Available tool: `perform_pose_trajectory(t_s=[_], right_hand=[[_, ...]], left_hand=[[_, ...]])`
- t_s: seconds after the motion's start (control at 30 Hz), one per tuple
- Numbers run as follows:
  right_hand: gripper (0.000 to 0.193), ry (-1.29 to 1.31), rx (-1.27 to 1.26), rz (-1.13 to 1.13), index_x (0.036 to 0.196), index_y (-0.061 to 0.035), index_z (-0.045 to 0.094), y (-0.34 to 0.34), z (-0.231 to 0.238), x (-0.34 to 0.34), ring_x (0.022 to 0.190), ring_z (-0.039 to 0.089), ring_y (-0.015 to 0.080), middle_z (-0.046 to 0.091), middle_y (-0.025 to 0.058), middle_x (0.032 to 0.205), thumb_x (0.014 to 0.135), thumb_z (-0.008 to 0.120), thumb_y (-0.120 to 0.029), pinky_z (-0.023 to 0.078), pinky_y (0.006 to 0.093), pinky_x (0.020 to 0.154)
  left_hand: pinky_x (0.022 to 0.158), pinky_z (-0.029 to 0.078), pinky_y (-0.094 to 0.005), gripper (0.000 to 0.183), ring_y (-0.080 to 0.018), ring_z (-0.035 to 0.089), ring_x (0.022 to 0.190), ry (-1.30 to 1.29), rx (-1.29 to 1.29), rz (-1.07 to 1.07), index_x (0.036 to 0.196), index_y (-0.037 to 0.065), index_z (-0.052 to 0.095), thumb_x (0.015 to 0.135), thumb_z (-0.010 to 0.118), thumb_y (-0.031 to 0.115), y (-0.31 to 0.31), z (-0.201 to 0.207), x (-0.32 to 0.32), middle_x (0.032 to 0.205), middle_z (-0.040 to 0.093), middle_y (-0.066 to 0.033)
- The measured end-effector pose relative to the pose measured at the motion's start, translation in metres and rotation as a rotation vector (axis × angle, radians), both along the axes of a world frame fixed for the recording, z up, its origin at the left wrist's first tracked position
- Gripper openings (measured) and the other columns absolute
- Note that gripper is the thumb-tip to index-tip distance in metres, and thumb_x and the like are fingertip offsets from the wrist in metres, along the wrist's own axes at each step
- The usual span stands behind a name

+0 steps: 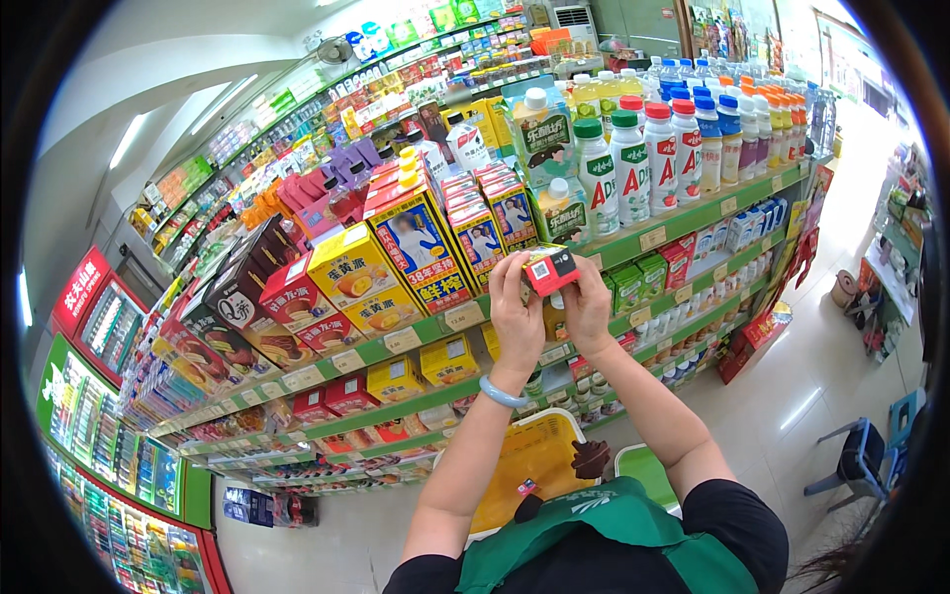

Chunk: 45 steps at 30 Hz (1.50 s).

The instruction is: The person takes various boxed and bottled beverage products from a yellow basket and places them onto store shelves. They handle items one at a time, arranging them in rows and filling gaps in the display.

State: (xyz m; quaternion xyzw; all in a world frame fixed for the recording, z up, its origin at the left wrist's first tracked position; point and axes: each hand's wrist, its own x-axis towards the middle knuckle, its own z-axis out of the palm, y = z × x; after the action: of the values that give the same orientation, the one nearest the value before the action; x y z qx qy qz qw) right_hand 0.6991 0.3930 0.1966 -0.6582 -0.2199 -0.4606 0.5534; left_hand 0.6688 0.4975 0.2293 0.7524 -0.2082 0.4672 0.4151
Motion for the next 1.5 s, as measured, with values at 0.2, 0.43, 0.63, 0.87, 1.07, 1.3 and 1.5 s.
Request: perform_pose_trajectory(t_s=[0.2, 0.43, 0.63, 0.87, 1.07, 1.3, 1.5], right_hand=[[0.034, 0.004, 0.047, 0.027, 0.112, -0.0003, 0.057, 0.010, 0.012, 0.002, 0.087, 0.061, 0.0273, 0.061, 0.0135, 0.099, 0.081, 0.057, 0.012, 0.050, 0.0333, 0.074], [0.033, 0.056, 0.061, 0.040, 0.111, 0.0005, 0.057, 0.016, 0.015, 0.013, 0.083, 0.061, 0.0294, 0.060, 0.0156, 0.094, 0.080, 0.058, 0.012, 0.050, 0.0350, 0.069], [0.028, 0.119, 0.053, 0.034, 0.107, 0.0007, 0.057, 0.015, 0.007, 0.028, 0.080, 0.061, 0.0334, 0.060, 0.0183, 0.090, 0.080, 0.062, 0.006, 0.050, 0.0381, 0.068], [0.015, 0.251, -0.025, -0.081, 0.086, -0.0019, 0.053, 0.019, 0.018, 0.032, 0.073, 0.061, 0.0338, 0.061, 0.0149, 0.084, 0.080, 0.066, -0.003, 0.049, 0.0402, 0.062], [0.015, 0.134, -0.147, -0.121, 0.091, -0.0050, 0.054, 0.034, 0.009, 0.039, 0.070, 0.061, 0.0339, 0.061, 0.0131, 0.082, 0.081, 0.064, -0.009, 0.049, 0.0412, 0.060], [0.032, 0.014, -0.452, -0.316, 0.112, -0.0070, 0.057, 0.033, 0.015, 0.024, 0.076, 0.061, 0.0274, 0.061, 0.0087, 0.093, 0.080, 0.058, -0.008, 0.051, 0.0379, 0.063], [0.041, -0.032, -0.633, -0.442, 0.120, -0.0045, 0.055, 0.034, 0.016, 0.026, 0.089, 0.055, 0.0230, 0.057, 0.0054, 0.100, 0.080, 0.055, -0.011, 0.048, 0.0329, 0.070]], left_hand=[[0.087, 0.047, -0.0378, 0.048, -0.0291, 0.054, 0.106, 0.068, -0.042, -0.064, 0.126, 0.004, 0.049, 0.080, 0.059, -0.009, 0.006, 0.008, 0.008, 0.117, 0.049, -0.0133], [0.082, 0.048, -0.0406, 0.046, -0.0338, 0.056, 0.100, 0.064, 0.008, 0.002, 0.128, 0.002, 0.047, 0.084, 0.061, -0.001, 0.009, 0.027, 0.010, 0.112, 0.051, -0.0168], [0.079, 0.049, -0.0378, 0.050, -0.0303, 0.058, 0.094, 0.054, 0.123, 0.098, 0.128, -0.001, 0.047, 0.081, 0.065, 0.000, 0.011, 0.029, 0.024, 0.108, 0.053, -0.0167], [0.065, 0.047, -0.0414, 0.033, -0.0319, 0.059, 0.076, 0.021, 0.017, 0.265, 0.102, 0.002, 0.046, 0.078, 0.068, 0.000, 0.011, 0.026, 0.036, 0.085, 0.055, -0.0156], [0.061, 0.047, -0.0433, 0.021, -0.0351, 0.060, 0.073, 0.183, 0.185, 0.370, 0.090, 0.003, 0.047, 0.080, 0.066, 0.005, 0.018, 0.026, 0.045, 0.078, 0.057, -0.0160], [0.064, 0.050, -0.0436, 0.009, -0.0357, 0.062, 0.077, 0.234, 0.266, 0.408, 0.089, 0.002, 0.055, 0.084, 0.060, 0.006, 0.024, 0.021, 0.048, 0.085, 0.060, -0.0168], [0.064, 0.051, -0.0423, 0.009, -0.0351, 0.062, 0.077, 0.153, 0.301, 0.373, 0.091, 0.001, 0.060, 0.086, 0.056, 0.006, 0.030, 0.010, 0.044, 0.089, 0.059, -0.0147]])
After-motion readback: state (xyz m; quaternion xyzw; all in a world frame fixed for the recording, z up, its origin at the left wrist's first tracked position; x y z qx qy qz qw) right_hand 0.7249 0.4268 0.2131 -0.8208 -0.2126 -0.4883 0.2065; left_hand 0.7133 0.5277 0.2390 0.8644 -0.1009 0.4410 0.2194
